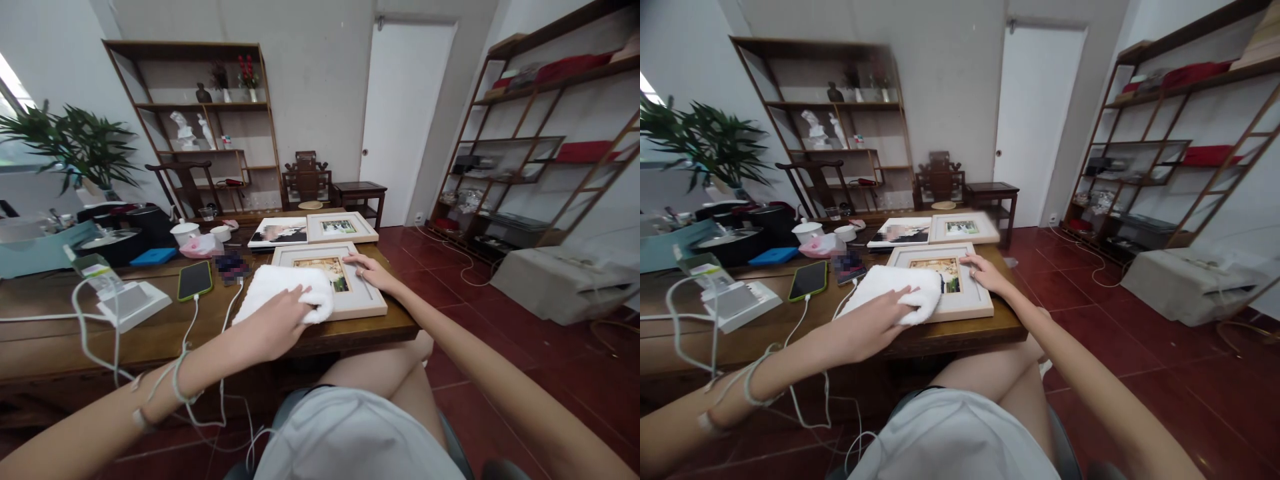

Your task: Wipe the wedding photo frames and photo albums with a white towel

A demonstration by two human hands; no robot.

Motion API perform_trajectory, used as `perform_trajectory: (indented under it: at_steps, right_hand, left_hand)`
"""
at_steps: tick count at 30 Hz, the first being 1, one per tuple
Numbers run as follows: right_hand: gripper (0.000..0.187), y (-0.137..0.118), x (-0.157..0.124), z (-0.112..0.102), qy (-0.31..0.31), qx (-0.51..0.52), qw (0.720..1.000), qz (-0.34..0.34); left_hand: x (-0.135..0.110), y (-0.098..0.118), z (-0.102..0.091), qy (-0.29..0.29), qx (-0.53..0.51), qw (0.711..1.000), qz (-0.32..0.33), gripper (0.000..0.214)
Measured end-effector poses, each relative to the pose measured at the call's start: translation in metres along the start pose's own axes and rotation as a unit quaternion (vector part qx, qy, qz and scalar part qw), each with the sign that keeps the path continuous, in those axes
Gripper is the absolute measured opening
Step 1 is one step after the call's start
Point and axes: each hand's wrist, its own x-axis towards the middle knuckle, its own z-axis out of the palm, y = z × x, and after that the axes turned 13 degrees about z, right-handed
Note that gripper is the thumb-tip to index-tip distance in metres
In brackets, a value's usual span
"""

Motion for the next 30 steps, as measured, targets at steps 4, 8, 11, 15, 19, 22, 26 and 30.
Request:
perform_trajectory:
  at_steps: [4,8,11,15,19,22,26,30]
  right_hand:
    - [0.05,-0.001,-0.001,0.0,0.002,0.001,1.0,0.01]
    - [0.048,-0.001,-0.001,0.001,0.003,0.002,1.0,0.008]
    - [0.049,-0.001,-0.001,0.002,0.009,-0.002,1.0,0.011]
    - [0.051,-0.001,0.0,0.002,0.012,-0.008,1.0,0.018]
    - [0.051,0.001,0.001,0.002,0.006,0.004,1.0,0.014]
    - [0.051,0.002,0.001,0.003,0.008,0.008,1.0,0.016]
    - [0.05,0.003,0.001,0.002,0.011,0.004,1.0,0.011]
    - [0.05,0.003,0.001,0.002,0.013,-0.004,1.0,0.003]
  left_hand:
    - [0.015,-0.018,0.013,0.033,-0.003,0.999,-0.009,0.031]
    - [0.048,-0.069,0.03,0.063,0.041,0.994,-0.084,0.037]
    - [0.069,-0.1,0.035,0.074,0.07,0.986,-0.129,0.043]
    - [0.08,-0.112,0.031,0.047,0.088,0.988,-0.115,0.039]
    - [0.06,-0.086,0.017,-0.026,0.062,0.997,-0.047,0.033]
    - [0.036,-0.049,0.002,-0.078,0.021,0.997,0.003,0.033]
    - [0.015,-0.009,-0.013,-0.08,0.016,0.996,-0.047,0.036]
    - [0.027,-0.017,-0.004,-0.049,0.001,0.996,-0.073,0.04]
